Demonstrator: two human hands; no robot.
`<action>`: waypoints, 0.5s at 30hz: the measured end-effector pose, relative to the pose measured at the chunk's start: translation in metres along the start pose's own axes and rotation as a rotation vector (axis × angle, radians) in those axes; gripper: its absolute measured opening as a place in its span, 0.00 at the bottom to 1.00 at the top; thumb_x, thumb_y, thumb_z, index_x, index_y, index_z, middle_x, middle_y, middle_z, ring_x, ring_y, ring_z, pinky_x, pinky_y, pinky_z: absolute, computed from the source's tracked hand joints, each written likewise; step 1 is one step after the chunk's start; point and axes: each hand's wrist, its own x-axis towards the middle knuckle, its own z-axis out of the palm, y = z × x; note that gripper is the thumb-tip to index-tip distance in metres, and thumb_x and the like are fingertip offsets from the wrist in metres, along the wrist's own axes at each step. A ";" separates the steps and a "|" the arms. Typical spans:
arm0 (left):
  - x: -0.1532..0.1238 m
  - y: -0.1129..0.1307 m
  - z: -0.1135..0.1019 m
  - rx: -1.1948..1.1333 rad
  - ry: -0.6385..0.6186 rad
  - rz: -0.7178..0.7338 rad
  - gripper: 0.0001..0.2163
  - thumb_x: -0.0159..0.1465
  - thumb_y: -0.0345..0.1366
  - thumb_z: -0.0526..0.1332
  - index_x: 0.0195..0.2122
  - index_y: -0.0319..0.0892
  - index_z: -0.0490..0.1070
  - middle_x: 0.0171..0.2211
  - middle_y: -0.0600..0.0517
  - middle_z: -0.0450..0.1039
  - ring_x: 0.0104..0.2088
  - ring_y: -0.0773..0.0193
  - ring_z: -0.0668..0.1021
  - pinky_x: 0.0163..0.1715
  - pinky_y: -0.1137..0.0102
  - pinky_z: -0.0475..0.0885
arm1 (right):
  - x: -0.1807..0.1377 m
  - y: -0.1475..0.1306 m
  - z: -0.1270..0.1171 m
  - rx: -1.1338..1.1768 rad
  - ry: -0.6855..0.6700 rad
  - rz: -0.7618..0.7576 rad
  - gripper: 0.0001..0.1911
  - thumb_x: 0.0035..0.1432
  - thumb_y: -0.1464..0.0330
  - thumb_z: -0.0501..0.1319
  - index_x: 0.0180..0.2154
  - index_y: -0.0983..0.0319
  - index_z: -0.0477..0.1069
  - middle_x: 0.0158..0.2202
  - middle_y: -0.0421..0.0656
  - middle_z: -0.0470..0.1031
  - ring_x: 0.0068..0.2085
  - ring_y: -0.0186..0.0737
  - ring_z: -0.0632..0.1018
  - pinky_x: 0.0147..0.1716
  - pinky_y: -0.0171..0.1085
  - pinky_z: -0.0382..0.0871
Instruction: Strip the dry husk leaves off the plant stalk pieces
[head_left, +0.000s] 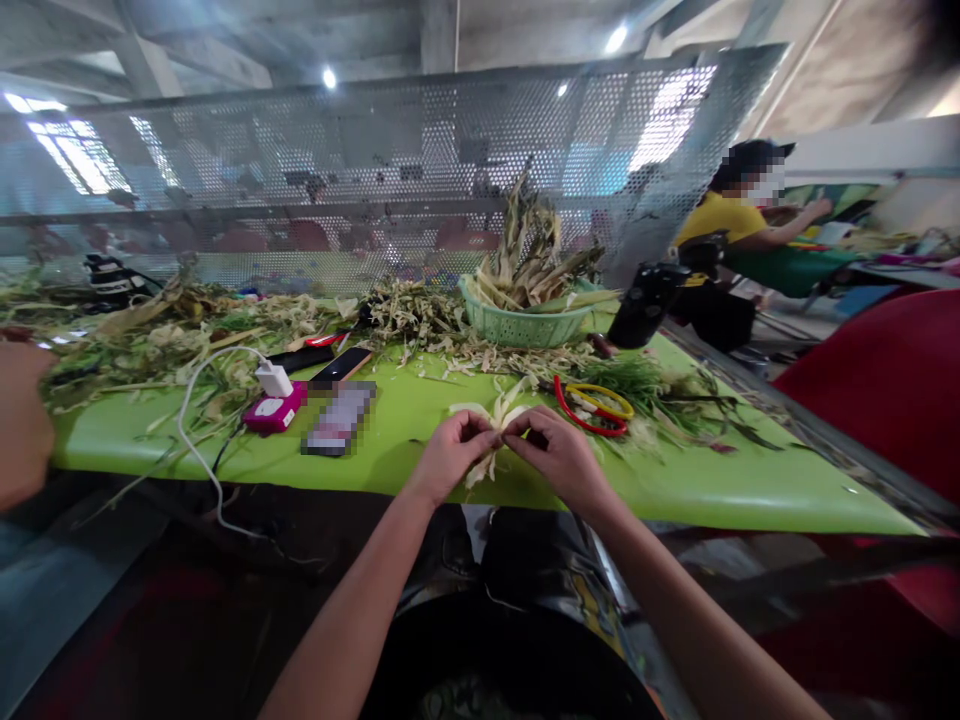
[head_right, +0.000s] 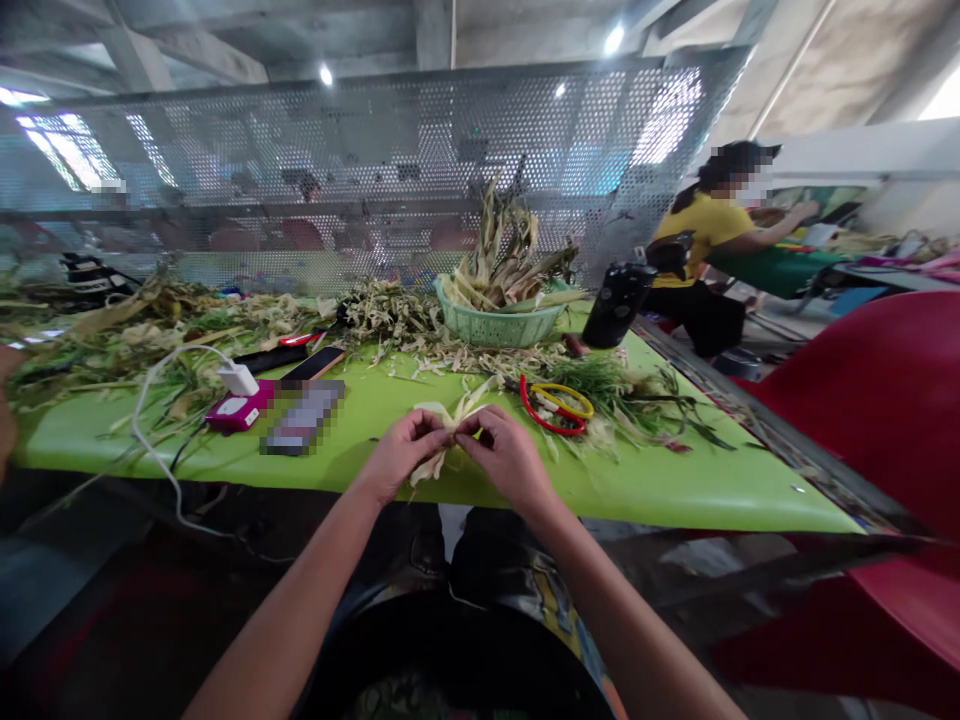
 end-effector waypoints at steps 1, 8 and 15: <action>0.000 0.000 0.000 0.011 0.010 -0.001 0.13 0.51 0.40 0.68 0.30 0.38 0.67 0.25 0.56 0.66 0.25 0.74 0.68 0.27 0.76 0.63 | 0.000 -0.002 0.000 0.001 -0.004 -0.007 0.06 0.58 0.66 0.60 0.31 0.61 0.70 0.32 0.42 0.70 0.31 0.37 0.70 0.30 0.35 0.62; 0.001 0.003 0.001 0.086 0.055 -0.021 0.11 0.49 0.36 0.68 0.28 0.37 0.68 0.25 0.55 0.69 0.25 0.72 0.69 0.28 0.74 0.63 | -0.005 -0.012 -0.007 0.008 -0.100 -0.041 0.07 0.58 0.65 0.59 0.30 0.61 0.71 0.31 0.43 0.71 0.34 0.39 0.72 0.34 0.36 0.64; 0.001 0.001 0.002 0.105 0.069 0.039 0.09 0.49 0.31 0.67 0.29 0.39 0.69 0.27 0.53 0.70 0.29 0.70 0.71 0.33 0.74 0.66 | -0.004 -0.004 -0.004 0.009 -0.060 0.059 0.07 0.58 0.64 0.59 0.33 0.60 0.72 0.30 0.41 0.74 0.30 0.37 0.71 0.29 0.35 0.63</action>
